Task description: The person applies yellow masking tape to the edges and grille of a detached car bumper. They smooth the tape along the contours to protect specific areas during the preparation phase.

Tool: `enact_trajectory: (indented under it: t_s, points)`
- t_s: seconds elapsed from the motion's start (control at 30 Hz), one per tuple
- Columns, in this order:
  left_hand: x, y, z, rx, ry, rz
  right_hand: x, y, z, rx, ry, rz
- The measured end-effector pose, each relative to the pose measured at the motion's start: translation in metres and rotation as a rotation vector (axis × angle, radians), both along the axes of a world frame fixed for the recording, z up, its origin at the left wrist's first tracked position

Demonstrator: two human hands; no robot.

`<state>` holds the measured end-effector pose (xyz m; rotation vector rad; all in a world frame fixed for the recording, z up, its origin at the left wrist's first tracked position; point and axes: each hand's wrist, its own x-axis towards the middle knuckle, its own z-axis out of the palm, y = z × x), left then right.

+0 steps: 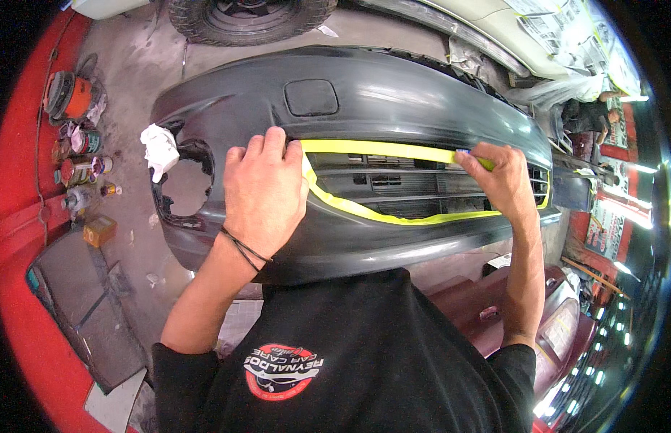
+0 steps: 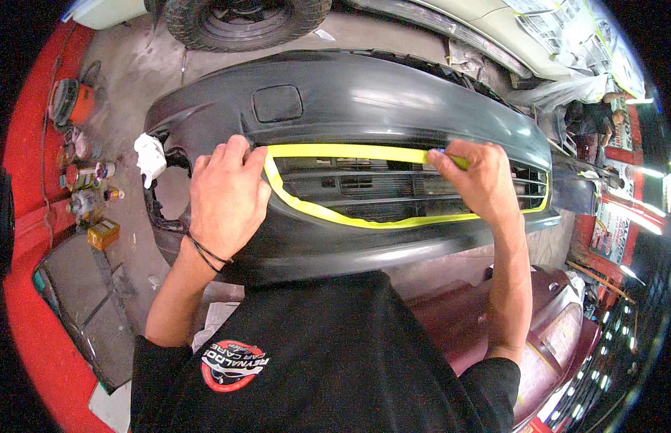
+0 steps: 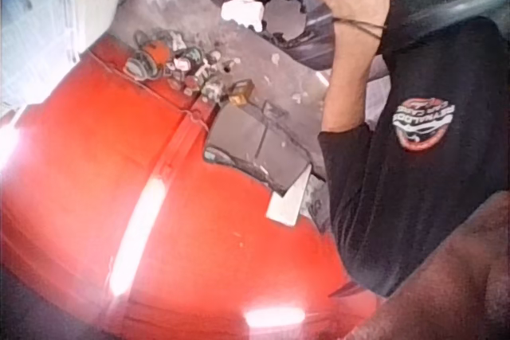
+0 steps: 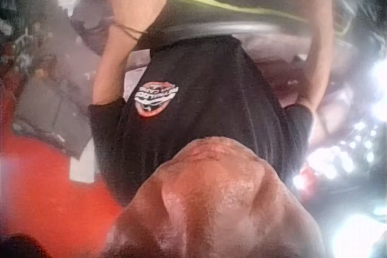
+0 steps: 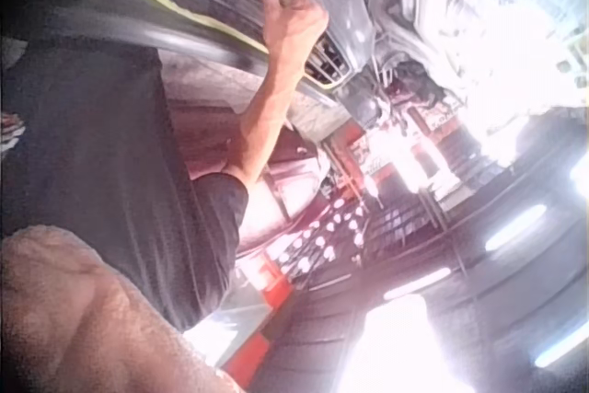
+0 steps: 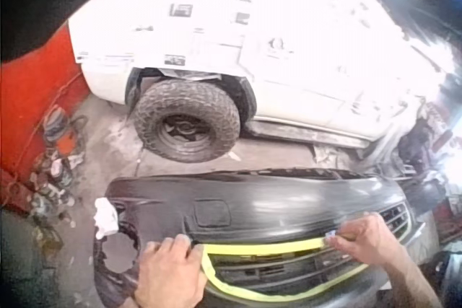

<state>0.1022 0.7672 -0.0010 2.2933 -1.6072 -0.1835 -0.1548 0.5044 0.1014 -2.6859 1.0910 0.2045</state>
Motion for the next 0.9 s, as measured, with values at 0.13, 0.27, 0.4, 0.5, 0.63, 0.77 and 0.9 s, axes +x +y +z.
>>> enact_trajectory:
  t_s: [0.13,0.27,0.4,0.5,0.63,0.77,0.9]
  points:
    - [0.003,-0.002,0.001,0.039,0.028,-0.015,-0.015,0.013,-0.011,-0.050,-0.021,0.075]
    - [0.005,-0.003,0.003,0.045,0.011,-0.022,-0.011,0.013,-0.009,-0.046,0.007,0.059]
    - [0.005,-0.002,0.003,0.033,0.015,-0.027,0.003,0.004,-0.010,-0.062,-0.008,-0.036]
    - [0.004,-0.002,0.005,0.038,0.011,-0.019,0.008,0.002,-0.013,-0.067,-0.034,-0.039]
    - [0.002,-0.002,0.005,0.028,0.017,-0.011,0.012,0.001,-0.017,-0.161,0.065,-0.040]
    - [0.000,0.000,0.003,-0.003,0.008,-0.006,0.015,0.000,-0.019,-0.208,0.085,-0.022]
    - [0.000,0.001,0.000,-0.028,-0.016,-0.027,0.017,0.000,-0.020,-0.218,0.107,-0.059]
